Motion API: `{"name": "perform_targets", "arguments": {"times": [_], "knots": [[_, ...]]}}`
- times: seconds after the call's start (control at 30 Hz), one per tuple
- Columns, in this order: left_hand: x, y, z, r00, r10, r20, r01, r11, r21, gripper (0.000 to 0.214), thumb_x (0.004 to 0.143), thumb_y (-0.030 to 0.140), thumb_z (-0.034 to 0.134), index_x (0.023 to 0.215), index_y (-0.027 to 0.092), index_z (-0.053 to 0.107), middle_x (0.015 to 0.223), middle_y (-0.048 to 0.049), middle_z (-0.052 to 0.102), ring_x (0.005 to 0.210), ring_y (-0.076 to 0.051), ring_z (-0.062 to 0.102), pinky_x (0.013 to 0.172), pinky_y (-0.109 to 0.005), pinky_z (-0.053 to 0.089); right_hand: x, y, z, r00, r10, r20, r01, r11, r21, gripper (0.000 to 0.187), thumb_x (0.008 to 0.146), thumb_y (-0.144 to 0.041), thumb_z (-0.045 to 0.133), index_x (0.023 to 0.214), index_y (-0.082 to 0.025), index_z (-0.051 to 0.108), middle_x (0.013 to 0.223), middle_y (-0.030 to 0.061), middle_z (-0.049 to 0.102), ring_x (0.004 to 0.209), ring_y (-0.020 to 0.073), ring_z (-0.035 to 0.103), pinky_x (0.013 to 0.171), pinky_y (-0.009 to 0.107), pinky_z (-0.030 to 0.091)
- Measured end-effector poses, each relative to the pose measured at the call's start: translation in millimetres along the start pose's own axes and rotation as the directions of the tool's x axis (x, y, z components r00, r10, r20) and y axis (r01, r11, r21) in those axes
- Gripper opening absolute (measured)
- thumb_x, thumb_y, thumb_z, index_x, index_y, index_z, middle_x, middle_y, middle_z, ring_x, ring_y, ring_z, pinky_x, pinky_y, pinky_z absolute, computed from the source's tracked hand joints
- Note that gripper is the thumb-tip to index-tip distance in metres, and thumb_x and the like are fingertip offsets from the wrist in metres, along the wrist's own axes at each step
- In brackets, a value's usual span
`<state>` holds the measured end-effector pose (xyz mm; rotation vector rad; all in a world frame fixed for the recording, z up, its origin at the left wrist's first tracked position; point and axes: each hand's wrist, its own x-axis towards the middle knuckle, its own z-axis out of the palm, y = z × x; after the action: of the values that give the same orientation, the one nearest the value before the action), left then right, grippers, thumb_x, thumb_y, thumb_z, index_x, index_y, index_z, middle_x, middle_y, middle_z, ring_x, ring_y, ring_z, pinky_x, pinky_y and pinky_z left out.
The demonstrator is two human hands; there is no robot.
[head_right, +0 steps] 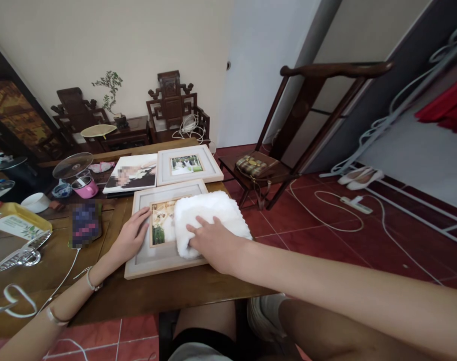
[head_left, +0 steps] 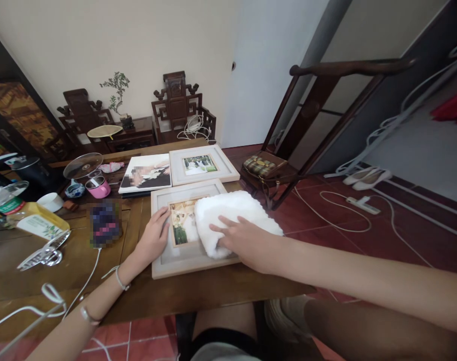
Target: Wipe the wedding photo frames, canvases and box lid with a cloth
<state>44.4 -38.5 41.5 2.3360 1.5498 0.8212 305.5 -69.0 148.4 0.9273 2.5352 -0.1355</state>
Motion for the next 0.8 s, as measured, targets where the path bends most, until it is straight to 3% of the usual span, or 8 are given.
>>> {"name": "perform_targets", "arguments": {"times": [0.2, 0.53, 0.8], "knots": [[-2.0, 1.3, -3.1, 1.0, 0.01, 0.009, -0.01, 1.0, 0.004, 0.042, 0.095, 0.025, 0.039, 0.13, 0.009, 0.055, 0.141, -0.0185, 0.05, 0.134, -0.028, 0.045, 0.114, -0.048, 0.033, 20.0, 5.2, -5.7, 0.999, 0.053, -0.012, -0.053, 0.999, 0.01, 0.054, 0.074, 0.004, 0.052, 0.123, -0.017, 0.063, 0.153, 0.0126, 0.036, 0.138, 0.0378, 0.033, 0.097, 0.055, 0.046], [-4.6, -0.7, -2.7, 1.0, 0.015, 0.01, -0.015, 1.0, 0.002, 0.041, 0.096, 0.025, 0.038, 0.131, 0.011, 0.055, 0.142, -0.0176, 0.05, 0.134, -0.028, 0.045, 0.114, -0.05, 0.033, 60.3, 20.5, -6.8, 0.978, 0.146, -0.15, -0.149, 0.989, -0.01, 0.052, 0.076, 0.002, 0.048, 0.121, -0.018, 0.065, 0.151, 0.0132, 0.04, 0.137, 0.0386, 0.034, 0.097, 0.058, 0.044], [-4.0, -2.8, 0.4, 1.0, 0.018, 0.006, -0.018, 1.0, -0.01, 0.041, 0.096, 0.025, 0.039, 0.132, 0.013, 0.055, 0.142, -0.0167, 0.049, 0.135, -0.028, 0.044, 0.114, -0.05, 0.033, 61.1, 21.2, -2.1, 0.977, 0.13, -0.17, -0.141, 0.988, -0.059, 0.05, 0.078, 0.001, 0.05, 0.121, -0.017, 0.064, 0.151, 0.0142, 0.039, 0.138, 0.0403, 0.032, 0.097, 0.06, 0.043]]}}
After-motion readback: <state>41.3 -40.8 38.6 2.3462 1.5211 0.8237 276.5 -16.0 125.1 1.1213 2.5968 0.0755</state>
